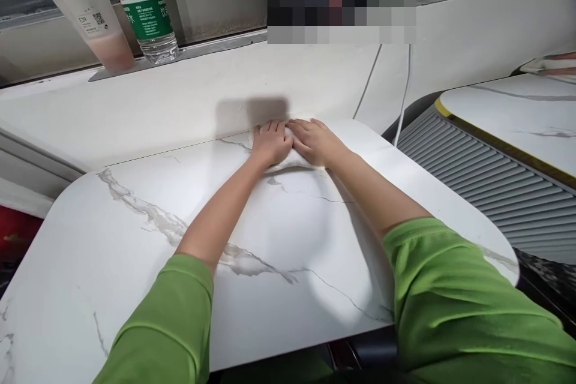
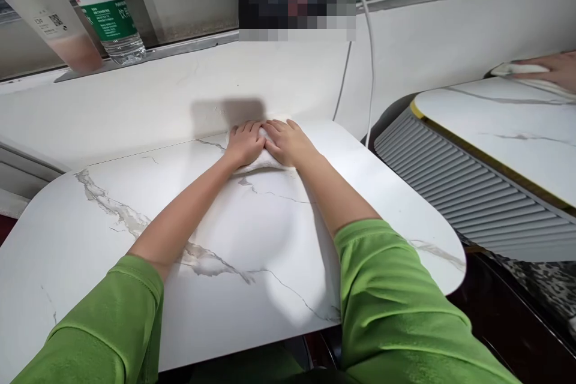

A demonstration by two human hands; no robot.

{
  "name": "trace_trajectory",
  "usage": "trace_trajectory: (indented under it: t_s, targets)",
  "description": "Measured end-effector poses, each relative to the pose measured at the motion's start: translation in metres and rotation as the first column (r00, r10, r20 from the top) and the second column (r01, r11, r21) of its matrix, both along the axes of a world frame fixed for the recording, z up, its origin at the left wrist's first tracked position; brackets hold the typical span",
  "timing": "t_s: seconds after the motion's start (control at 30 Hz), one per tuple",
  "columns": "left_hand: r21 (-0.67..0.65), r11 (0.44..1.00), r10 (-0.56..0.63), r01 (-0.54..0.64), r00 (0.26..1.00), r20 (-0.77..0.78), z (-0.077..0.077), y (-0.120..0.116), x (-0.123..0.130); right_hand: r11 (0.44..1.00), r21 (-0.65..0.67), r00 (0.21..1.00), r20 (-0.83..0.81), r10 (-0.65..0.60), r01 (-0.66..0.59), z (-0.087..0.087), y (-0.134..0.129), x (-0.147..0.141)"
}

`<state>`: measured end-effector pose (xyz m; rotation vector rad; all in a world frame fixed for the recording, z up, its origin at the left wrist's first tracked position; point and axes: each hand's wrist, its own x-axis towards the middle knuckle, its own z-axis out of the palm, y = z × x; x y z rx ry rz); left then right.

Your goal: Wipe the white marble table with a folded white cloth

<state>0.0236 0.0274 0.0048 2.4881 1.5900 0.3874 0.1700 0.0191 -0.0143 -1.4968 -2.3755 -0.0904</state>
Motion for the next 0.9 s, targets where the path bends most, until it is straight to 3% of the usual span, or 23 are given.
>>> trace_trajectory:
  t_s: [0.23,0.47,0.63,0.77,0.9]
  targets:
    - [0.033,0.999,0.013,-0.013,1.000,-0.001,-0.003,0.006,0.002,0.999,0.035,1.000,-0.010,0.012,-0.012,-0.004,0.012,0.003]
    - [-0.007,1.000,0.023,-0.023,0.999,-0.046,-0.003,-0.024,-0.006,0.998,0.055,0.999,0.045,0.004,-0.006,-0.007,-0.013,-0.002]
    - [-0.023,1.000,0.005,-0.007,0.998,-0.066,0.001,-0.073,-0.023,0.998,0.067,0.997,0.077,0.010,-0.015,-0.005,-0.063,-0.018]
    - [-0.059,0.996,-0.069,0.065,0.995,-0.071,0.007,-0.130,-0.043,0.997,0.081,0.994,0.104,-0.026,0.018,-0.005,-0.126,-0.036]
    - [-0.048,0.995,-0.090,0.087,0.993,-0.074,0.010,-0.191,-0.064,0.991,0.132,0.996,0.093,0.017,-0.029,-0.004,-0.192,-0.054]
